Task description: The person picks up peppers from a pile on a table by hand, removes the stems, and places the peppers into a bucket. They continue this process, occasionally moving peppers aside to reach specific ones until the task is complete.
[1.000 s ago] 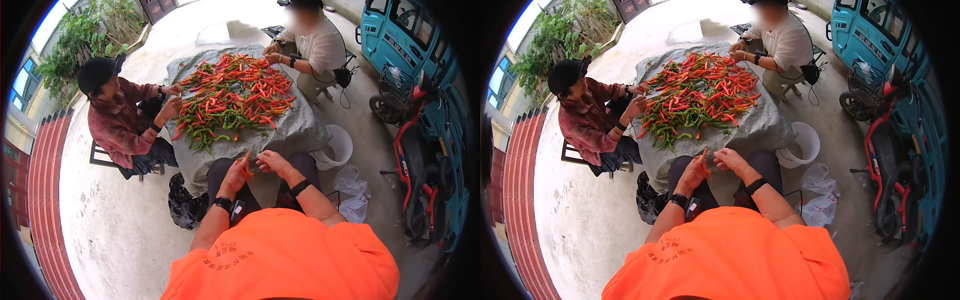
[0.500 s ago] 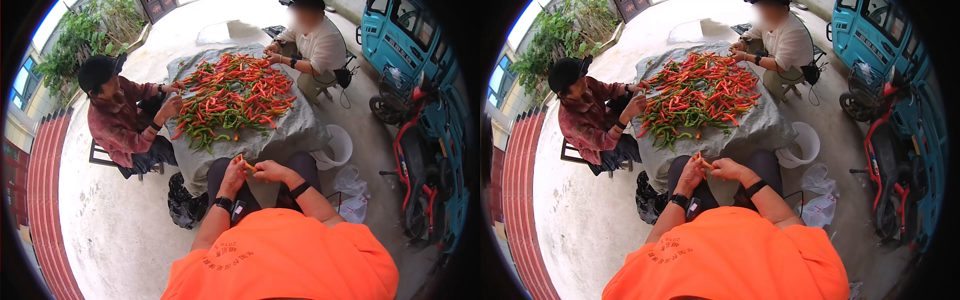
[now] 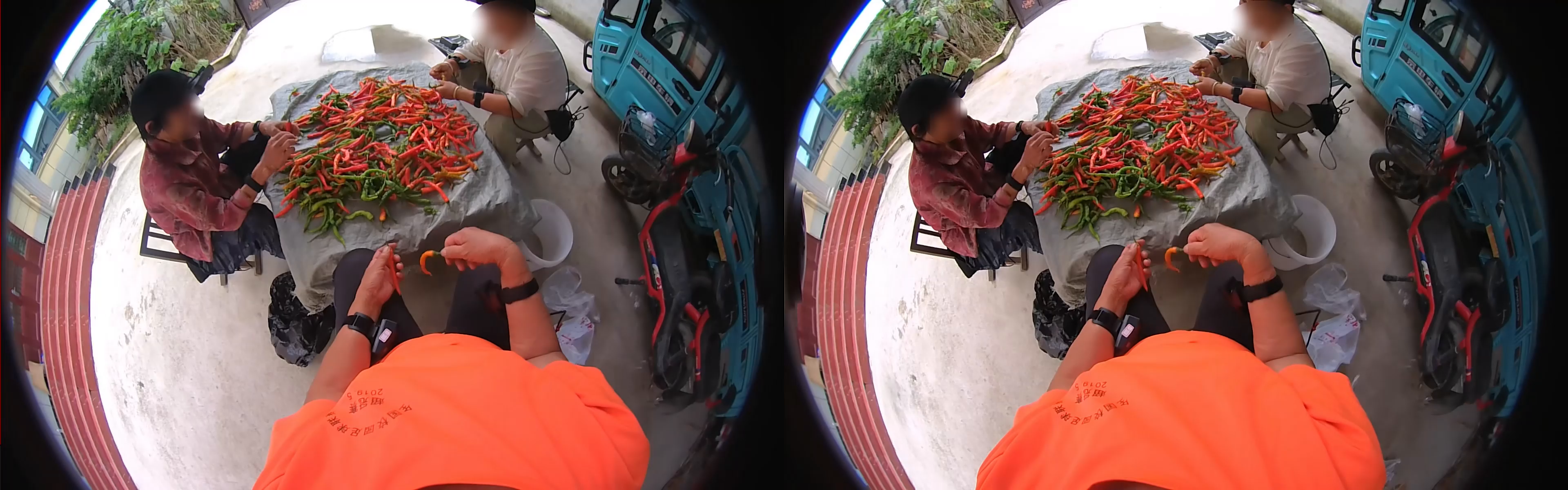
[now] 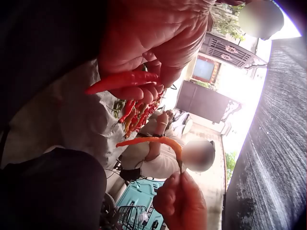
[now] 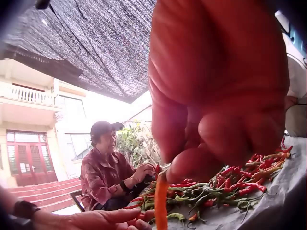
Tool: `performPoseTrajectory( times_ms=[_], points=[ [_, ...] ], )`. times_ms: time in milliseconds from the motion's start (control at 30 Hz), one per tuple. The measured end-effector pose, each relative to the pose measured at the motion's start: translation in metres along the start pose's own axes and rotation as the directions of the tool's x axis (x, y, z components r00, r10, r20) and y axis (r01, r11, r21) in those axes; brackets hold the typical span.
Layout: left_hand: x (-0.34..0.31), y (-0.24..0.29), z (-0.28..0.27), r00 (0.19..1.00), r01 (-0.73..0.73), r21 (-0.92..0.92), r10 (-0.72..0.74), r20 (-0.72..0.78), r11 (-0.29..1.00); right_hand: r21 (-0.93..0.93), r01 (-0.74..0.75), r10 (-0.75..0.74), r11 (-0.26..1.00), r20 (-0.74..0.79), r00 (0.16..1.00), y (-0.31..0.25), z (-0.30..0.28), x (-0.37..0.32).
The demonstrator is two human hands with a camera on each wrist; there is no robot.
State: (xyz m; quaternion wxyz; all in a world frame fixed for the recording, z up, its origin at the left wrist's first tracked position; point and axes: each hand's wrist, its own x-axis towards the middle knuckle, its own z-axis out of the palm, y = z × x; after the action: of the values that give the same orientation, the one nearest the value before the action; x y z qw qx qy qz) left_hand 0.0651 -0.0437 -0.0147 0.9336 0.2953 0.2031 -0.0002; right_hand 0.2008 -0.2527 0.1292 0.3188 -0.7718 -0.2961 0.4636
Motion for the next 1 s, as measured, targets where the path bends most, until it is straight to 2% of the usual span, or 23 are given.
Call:
performPoseTrajectory(
  times_ms=[67,100,167,267,367,433,533,633,667,767,867,1000],
  points=[
    [-0.004,0.000,0.006,0.999,0.032,0.065,-0.032,0.000,0.997,0.014,-0.010,0.012,1.000,-0.180,0.984,0.000,-0.010,0.004],
    [-0.006,0.001,0.010,0.999,0.029,0.083,-0.030,0.016,0.996,0.058,0.067,-0.043,0.996,-0.345,0.938,0.001,-0.016,0.011],
    [-0.009,0.003,0.017,0.999,0.022,0.124,-0.028,0.046,0.992,0.108,0.237,-0.114,0.965,-0.644,0.756,0.010,-0.024,0.031],
    [-0.009,0.001,0.014,0.999,0.041,0.103,-0.043,0.014,0.994,-0.122,0.135,-0.171,0.983,-0.873,0.457,0.018,-0.021,0.053],
    [-0.008,0.000,0.012,0.997,0.050,0.124,-0.057,0.054,0.991,-0.092,0.229,-0.237,0.969,-0.606,0.760,0.034,0.002,0.071],
    [-0.008,0.001,0.012,0.993,0.078,0.179,-0.092,0.072,0.981,0.372,0.240,-0.090,0.897,-0.377,0.922,0.005,0.033,0.052],
    [-0.008,0.000,0.014,0.987,0.090,0.249,-0.120,0.111,0.964,0.222,0.324,-0.216,0.920,-0.404,0.889,0.008,0.069,0.063],
    [-0.007,-0.001,0.016,0.983,0.090,0.288,-0.131,0.127,0.953,0.262,0.333,-0.219,0.906,-0.382,0.898,0.007,0.081,0.071],
    [-0.008,-0.001,0.016,0.983,0.091,0.294,-0.133,0.126,0.951,0.166,0.312,-0.221,0.936,-0.413,0.883,0.008,0.082,0.071],
    [-0.010,0.002,0.015,0.983,0.097,0.267,-0.135,0.128,0.959,0.040,0.267,-0.208,0.963,-0.523,0.827,0.007,0.082,0.068],
    [-0.008,0.001,0.013,0.981,0.079,0.263,-0.121,0.149,0.962,0.074,0.256,-0.195,0.964,-0.458,0.867,0.019,0.083,0.077],
    [-0.009,0.001,0.017,0.984,0.101,0.250,-0.134,0.117,0.963,0.097,0.240,-0.167,0.966,-0.471,0.866,0.023,0.082,0.074]
  ],
)
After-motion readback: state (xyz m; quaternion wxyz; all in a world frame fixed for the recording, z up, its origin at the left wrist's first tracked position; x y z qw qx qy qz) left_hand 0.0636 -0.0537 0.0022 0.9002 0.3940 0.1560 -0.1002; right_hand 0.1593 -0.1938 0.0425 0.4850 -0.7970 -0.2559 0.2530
